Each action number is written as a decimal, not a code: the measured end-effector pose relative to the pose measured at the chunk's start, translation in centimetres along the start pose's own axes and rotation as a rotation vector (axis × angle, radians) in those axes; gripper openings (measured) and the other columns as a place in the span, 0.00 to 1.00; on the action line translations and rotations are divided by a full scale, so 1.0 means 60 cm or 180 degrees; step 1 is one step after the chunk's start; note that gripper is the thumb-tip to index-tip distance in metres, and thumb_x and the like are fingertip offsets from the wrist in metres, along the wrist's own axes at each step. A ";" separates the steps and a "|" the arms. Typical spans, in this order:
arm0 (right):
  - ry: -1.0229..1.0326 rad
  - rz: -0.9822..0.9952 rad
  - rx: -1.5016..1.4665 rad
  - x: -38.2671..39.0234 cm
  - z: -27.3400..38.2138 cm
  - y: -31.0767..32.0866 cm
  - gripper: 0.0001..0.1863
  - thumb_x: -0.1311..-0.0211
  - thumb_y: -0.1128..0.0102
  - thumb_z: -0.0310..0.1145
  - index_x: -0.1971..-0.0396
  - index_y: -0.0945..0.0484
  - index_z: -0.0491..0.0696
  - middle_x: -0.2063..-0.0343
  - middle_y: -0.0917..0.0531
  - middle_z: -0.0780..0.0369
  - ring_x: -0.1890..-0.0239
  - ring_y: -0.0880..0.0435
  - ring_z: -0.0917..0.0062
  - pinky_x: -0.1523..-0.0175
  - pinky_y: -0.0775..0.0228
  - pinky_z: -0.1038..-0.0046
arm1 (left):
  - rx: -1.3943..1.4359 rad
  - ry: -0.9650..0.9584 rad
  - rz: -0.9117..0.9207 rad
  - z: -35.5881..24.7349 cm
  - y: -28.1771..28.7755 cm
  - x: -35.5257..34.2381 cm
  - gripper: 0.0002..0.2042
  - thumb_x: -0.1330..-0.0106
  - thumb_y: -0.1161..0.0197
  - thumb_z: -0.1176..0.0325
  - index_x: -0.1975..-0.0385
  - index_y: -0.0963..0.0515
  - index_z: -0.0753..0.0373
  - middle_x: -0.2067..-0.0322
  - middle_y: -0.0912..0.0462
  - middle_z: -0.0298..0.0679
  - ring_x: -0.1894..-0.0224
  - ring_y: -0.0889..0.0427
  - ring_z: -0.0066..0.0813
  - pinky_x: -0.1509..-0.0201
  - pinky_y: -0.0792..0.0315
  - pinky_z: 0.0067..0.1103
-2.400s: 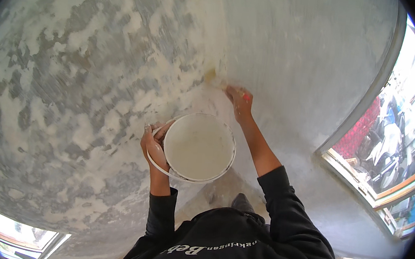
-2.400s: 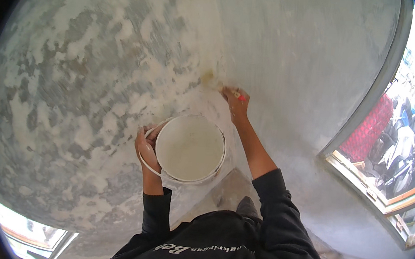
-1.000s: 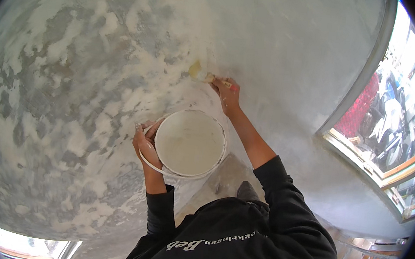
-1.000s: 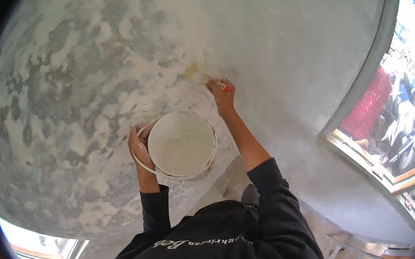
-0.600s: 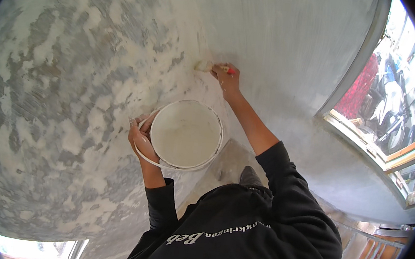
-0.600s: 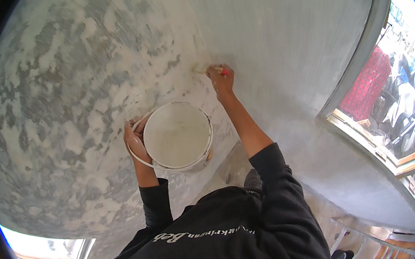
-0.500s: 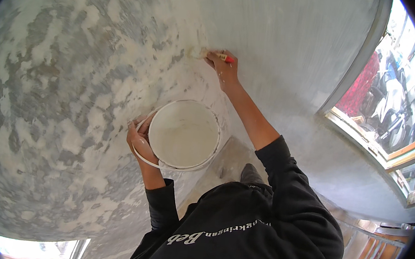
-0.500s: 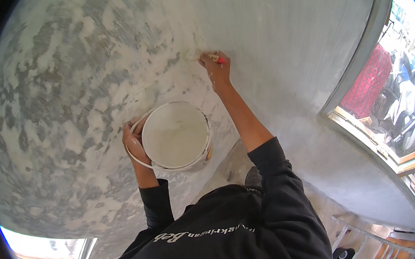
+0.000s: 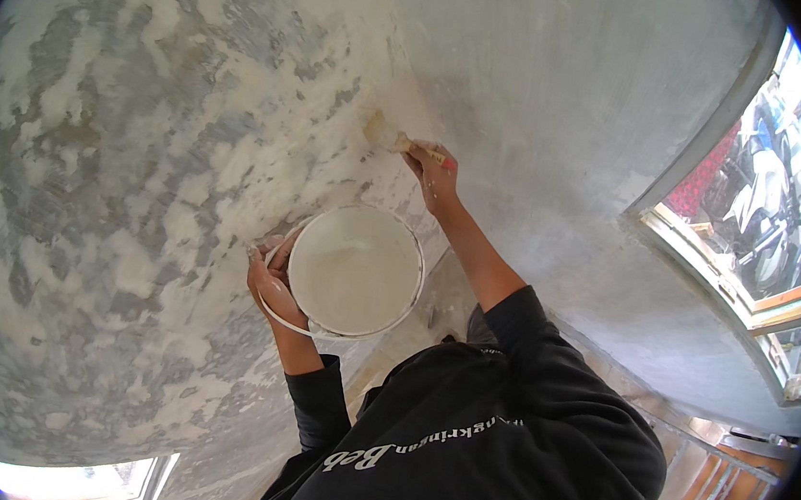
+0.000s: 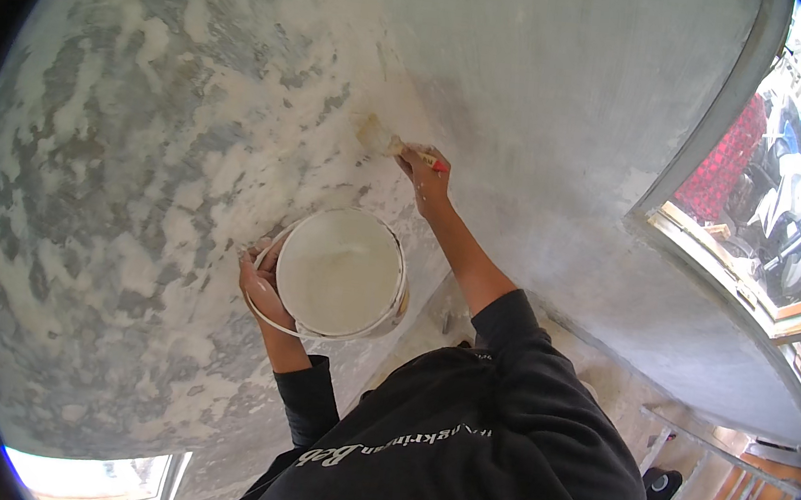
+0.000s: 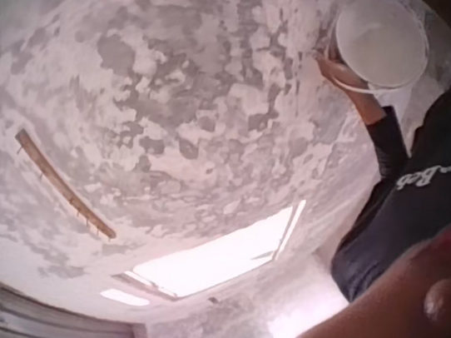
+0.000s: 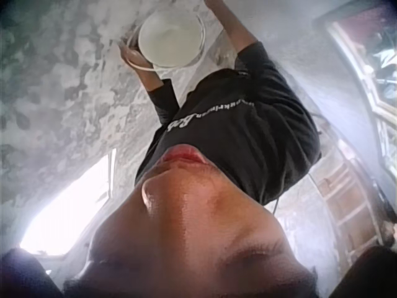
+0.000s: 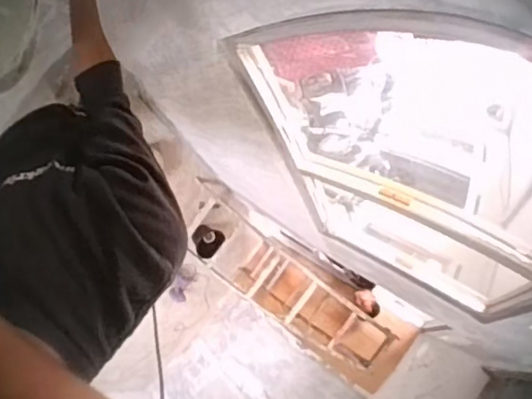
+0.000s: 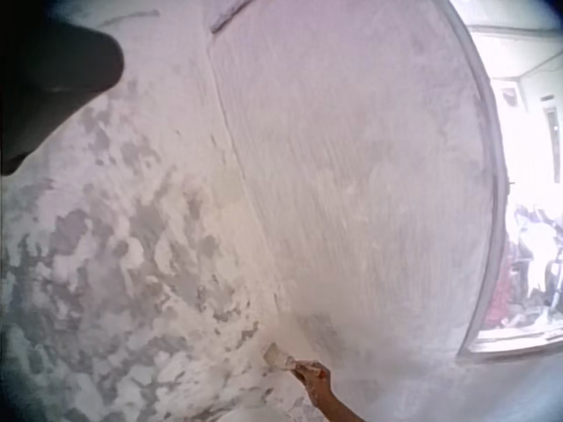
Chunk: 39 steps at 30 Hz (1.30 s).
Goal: The person paints the ceiling using a brush. They dip the brush into a bucket of white paint and apply it to the ceiling surface repeatedly.
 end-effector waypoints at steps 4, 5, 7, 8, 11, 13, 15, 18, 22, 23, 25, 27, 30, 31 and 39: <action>-0.0047 -0.0294 0.0379 -0.007 -0.038 0.091 0.07 0.43 0.39 0.21 0.66 0.25 0.38 0.64 0.20 0.56 0.59 0.18 0.71 0.46 0.22 0.72 | 0.0103 0.0106 0.0037 0.018 -0.003 -0.004 0.18 0.26 0.65 0.54 0.57 0.36 0.65 0.56 0.21 0.63 0.52 0.19 0.49 0.46 0.26 0.33; -0.0055 -0.0338 0.0517 -0.007 -0.039 0.099 0.08 0.43 0.39 0.22 0.64 0.25 0.37 0.64 0.20 0.56 0.58 0.18 0.70 0.46 0.22 0.71 | 0.0076 0.0112 0.0051 0.019 -0.002 -0.006 0.19 0.26 0.65 0.54 0.58 0.35 0.65 0.56 0.21 0.63 0.52 0.19 0.49 0.46 0.26 0.33; -0.0073 -0.0554 0.0646 -0.004 -0.038 0.123 0.07 0.44 0.38 0.22 0.66 0.25 0.38 0.64 0.20 0.56 0.59 0.18 0.71 0.47 0.21 0.72 | 0.0100 0.0099 0.0076 0.019 -0.002 -0.006 0.19 0.25 0.64 0.53 0.58 0.35 0.65 0.56 0.20 0.63 0.52 0.19 0.49 0.47 0.26 0.32; -0.0063 -0.0656 0.0711 -0.008 -0.033 0.132 0.07 0.45 0.38 0.22 0.66 0.25 0.38 0.64 0.20 0.57 0.59 0.18 0.71 0.48 0.21 0.72 | 0.0160 0.0071 0.0096 0.019 -0.008 -0.004 0.20 0.25 0.64 0.53 0.59 0.35 0.65 0.57 0.20 0.64 0.53 0.18 0.48 0.48 0.25 0.32; 0.0197 -0.0717 0.1004 -0.029 -0.006 0.125 0.08 0.46 0.38 0.22 0.66 0.24 0.38 0.64 0.20 0.57 0.60 0.18 0.71 0.49 0.21 0.73 | 0.0199 0.0082 0.0098 0.019 -0.022 -0.001 0.20 0.25 0.63 0.52 0.60 0.34 0.66 0.57 0.20 0.65 0.54 0.18 0.48 0.48 0.25 0.31; 0.0277 -0.0652 0.0797 -0.046 0.005 0.096 0.07 0.48 0.38 0.22 0.68 0.24 0.38 0.67 0.20 0.57 0.63 0.18 0.73 0.52 0.20 0.73 | 0.0187 0.0102 0.0125 0.016 -0.030 0.000 0.20 0.25 0.63 0.53 0.60 0.34 0.67 0.57 0.21 0.65 0.53 0.18 0.49 0.48 0.25 0.31; 0.0327 -0.0503 0.0588 -0.057 0.023 0.046 0.06 0.48 0.38 0.22 0.70 0.24 0.38 0.67 0.20 0.58 0.64 0.19 0.74 0.53 0.20 0.73 | 0.0191 0.0112 0.0193 0.016 -0.036 0.003 0.20 0.25 0.63 0.53 0.60 0.34 0.67 0.57 0.21 0.65 0.53 0.18 0.49 0.49 0.25 0.31; 0.0287 -0.0225 0.0369 -0.066 0.056 -0.035 0.07 0.48 0.38 0.22 0.70 0.25 0.38 0.67 0.21 0.58 0.64 0.18 0.74 0.53 0.20 0.73 | 0.0292 0.0080 0.0232 0.021 -0.034 -0.001 0.20 0.25 0.63 0.53 0.60 0.34 0.66 0.57 0.21 0.66 0.53 0.18 0.50 0.48 0.24 0.32; 0.0252 -0.0006 0.0157 -0.051 0.128 -0.112 0.08 0.47 0.37 0.21 0.69 0.26 0.38 0.66 0.21 0.58 0.63 0.18 0.73 0.51 0.20 0.73 | 0.0427 0.0069 0.0267 0.025 -0.036 -0.007 0.20 0.25 0.63 0.53 0.60 0.34 0.67 0.57 0.21 0.66 0.53 0.18 0.50 0.48 0.24 0.32; 0.0290 0.0058 0.0049 -0.048 0.143 -0.119 0.08 0.46 0.37 0.21 0.68 0.26 0.39 0.65 0.21 0.58 0.62 0.18 0.73 0.50 0.20 0.73 | 0.0439 0.0081 0.0292 0.027 -0.038 -0.007 0.20 0.25 0.63 0.53 0.60 0.34 0.66 0.57 0.21 0.66 0.53 0.18 0.50 0.48 0.24 0.32; 0.0433 0.0248 -0.0175 -0.041 0.171 -0.126 0.08 0.46 0.37 0.21 0.67 0.27 0.39 0.64 0.21 0.58 0.61 0.19 0.73 0.48 0.21 0.73 | 0.0409 0.0086 0.0289 0.031 -0.037 -0.008 0.20 0.25 0.64 0.53 0.60 0.34 0.66 0.57 0.21 0.66 0.54 0.18 0.49 0.49 0.24 0.32; 0.0494 0.0302 -0.0278 -0.042 0.180 -0.119 0.09 0.45 0.37 0.21 0.66 0.27 0.39 0.64 0.21 0.58 0.60 0.19 0.73 0.46 0.23 0.74 | 0.0327 0.0068 0.0238 0.032 -0.034 -0.006 0.20 0.25 0.64 0.53 0.60 0.34 0.66 0.57 0.21 0.66 0.54 0.18 0.49 0.49 0.24 0.32; 0.0401 0.0145 -0.0172 -0.046 0.141 -0.078 0.09 0.44 0.37 0.21 0.65 0.27 0.40 0.64 0.22 0.59 0.59 0.20 0.74 0.44 0.24 0.73 | 0.0450 0.0061 0.0244 0.033 -0.035 -0.003 0.20 0.25 0.62 0.52 0.59 0.34 0.65 0.57 0.21 0.66 0.54 0.17 0.49 0.50 0.23 0.31; 0.0323 0.0078 -0.0093 -0.047 0.113 -0.058 0.09 0.44 0.37 0.21 0.65 0.27 0.40 0.63 0.22 0.59 0.59 0.20 0.74 0.44 0.25 0.73 | 0.0453 0.0092 0.0217 0.033 -0.036 -0.001 0.20 0.25 0.61 0.51 0.60 0.34 0.65 0.57 0.21 0.66 0.55 0.17 0.49 0.50 0.23 0.31; 0.0189 -0.0572 0.0225 -0.039 -0.060 0.154 0.07 0.44 0.38 0.20 0.66 0.26 0.41 0.64 0.21 0.60 0.58 0.20 0.73 0.47 0.23 0.70 | 0.0404 0.0048 0.0194 0.031 -0.024 0.005 0.21 0.26 0.59 0.51 0.62 0.32 0.66 0.58 0.21 0.66 0.55 0.17 0.48 0.50 0.24 0.31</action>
Point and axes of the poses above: each hand's wrist, its own x-axis away from the middle knuckle, its own y-axis out of the back of the hand, z = x × y, the point moved 10 cm from there along -x, towards the middle knuckle
